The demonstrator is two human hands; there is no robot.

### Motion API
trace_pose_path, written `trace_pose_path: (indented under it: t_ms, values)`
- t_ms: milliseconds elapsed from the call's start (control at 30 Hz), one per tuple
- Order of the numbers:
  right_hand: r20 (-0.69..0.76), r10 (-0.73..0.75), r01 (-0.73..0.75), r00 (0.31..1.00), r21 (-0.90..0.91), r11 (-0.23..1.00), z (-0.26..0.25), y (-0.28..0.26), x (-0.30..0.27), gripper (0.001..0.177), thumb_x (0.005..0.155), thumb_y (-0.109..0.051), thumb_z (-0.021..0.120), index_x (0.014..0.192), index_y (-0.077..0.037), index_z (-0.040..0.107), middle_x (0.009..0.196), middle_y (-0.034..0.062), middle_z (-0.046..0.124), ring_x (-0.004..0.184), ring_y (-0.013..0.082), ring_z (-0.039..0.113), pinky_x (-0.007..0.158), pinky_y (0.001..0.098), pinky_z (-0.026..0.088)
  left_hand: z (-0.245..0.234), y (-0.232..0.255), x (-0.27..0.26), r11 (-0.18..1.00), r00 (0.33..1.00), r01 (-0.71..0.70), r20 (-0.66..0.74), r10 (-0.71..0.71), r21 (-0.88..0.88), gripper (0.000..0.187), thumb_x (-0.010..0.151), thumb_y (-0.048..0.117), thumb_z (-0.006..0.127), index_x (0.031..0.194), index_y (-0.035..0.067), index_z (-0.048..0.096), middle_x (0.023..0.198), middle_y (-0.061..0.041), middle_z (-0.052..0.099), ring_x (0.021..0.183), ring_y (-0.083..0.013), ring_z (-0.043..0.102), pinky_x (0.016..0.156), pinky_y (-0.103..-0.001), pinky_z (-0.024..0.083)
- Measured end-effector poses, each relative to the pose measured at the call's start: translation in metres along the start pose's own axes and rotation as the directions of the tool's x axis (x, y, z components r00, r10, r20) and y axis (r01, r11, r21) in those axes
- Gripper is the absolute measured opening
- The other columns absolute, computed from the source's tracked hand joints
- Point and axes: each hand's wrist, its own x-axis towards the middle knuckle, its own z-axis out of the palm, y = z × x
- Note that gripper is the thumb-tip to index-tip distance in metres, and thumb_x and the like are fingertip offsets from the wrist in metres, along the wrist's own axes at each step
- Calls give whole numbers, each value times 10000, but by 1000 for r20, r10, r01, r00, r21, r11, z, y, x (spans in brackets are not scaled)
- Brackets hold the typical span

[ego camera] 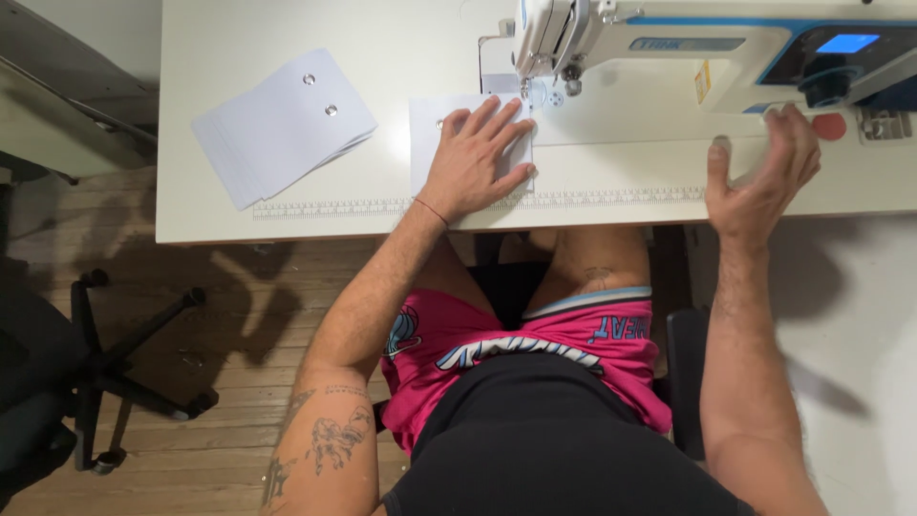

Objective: Cutting small paper reinforcement tabs with eyelets using scissors at a sewing station

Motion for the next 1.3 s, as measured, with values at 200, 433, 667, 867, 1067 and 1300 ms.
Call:
trace_pose_path:
  t_ms: [200, 433, 667, 867, 1067, 1300]
  values:
    - [-21, -3, 4, 1000, 9, 1000, 3, 3, -2, 458, 1075, -226, 646, 1323, 154, 575, 1352, 304, 571, 1277, 488, 508, 1064, 585, 373, 5, -3, 1, 1000, 999, -11, -39, 10, -15, 537, 1016, 594, 456, 1380, 213, 563, 1598, -56, 446, 1481, -302, 358, 1120, -540, 274]
    - [-30, 8, -8, 1000, 21, 1000, 5, 7, -4, 479, 1099, -271, 616, 1298, 164, 590, 1355, 304, 573, 1269, 491, 519, 1054, 593, 386, 4, -1, 1, 1000, 1000, -14, -26, 13, -5, 541, 1030, 581, 459, 1402, 204, 569, 1610, -49, 427, 1495, -301, 335, 1113, -544, 273]
    - [-18, 8, -7, 1000, 40, 999, 8, 13, -10, 488, 1089, -260, 624, 1326, 164, 579, 1373, 310, 562, 1305, 491, 492, 1072, 610, 376, 6, -3, 2, 1000, 999, -21, -38, 21, -7, 520, 1035, 568, 478, 1388, 200, 583, 1614, -40, 421, 1500, -299, 331, 1106, -539, 282]
    - [-26, 0, 0, 1000, 30, 1000, 9, 14, -10, 429, 1050, -150, 667, 1317, 176, 588, 1363, 312, 574, 1301, 494, 497, 1081, 611, 383, 3, -5, 5, 1000, 1000, -10, 0, 10, -20, 524, 1036, 579, 455, 1394, 215, 572, 1622, -44, 410, 1508, -296, 317, 1123, -544, 263]
    - [-17, 10, -9, 1000, 41, 999, 11, 16, -11, 405, 1037, -95, 667, 1313, 191, 591, 1352, 322, 579, 1291, 504, 515, 1094, 606, 372, 5, -7, 6, 1000, 1000, -15, -20, 15, -6, 520, 1036, 586, 479, 1394, 223, 576, 1618, -37, 414, 1505, -294, 321, 1111, -537, 280]
    - [-35, 23, -22, 999, 10, 1000, 20, 30, -23, 192, 1012, 26, 691, 1149, 159, 711, 1189, 281, 699, 1120, 452, 621, 1000, 526, 425, 3, -6, 8, 1000, 1000, -9, -5, 9, -21, 515, 1038, 580, 470, 1404, 230, 567, 1621, -38, 410, 1506, -296, 319, 1119, -538, 272]
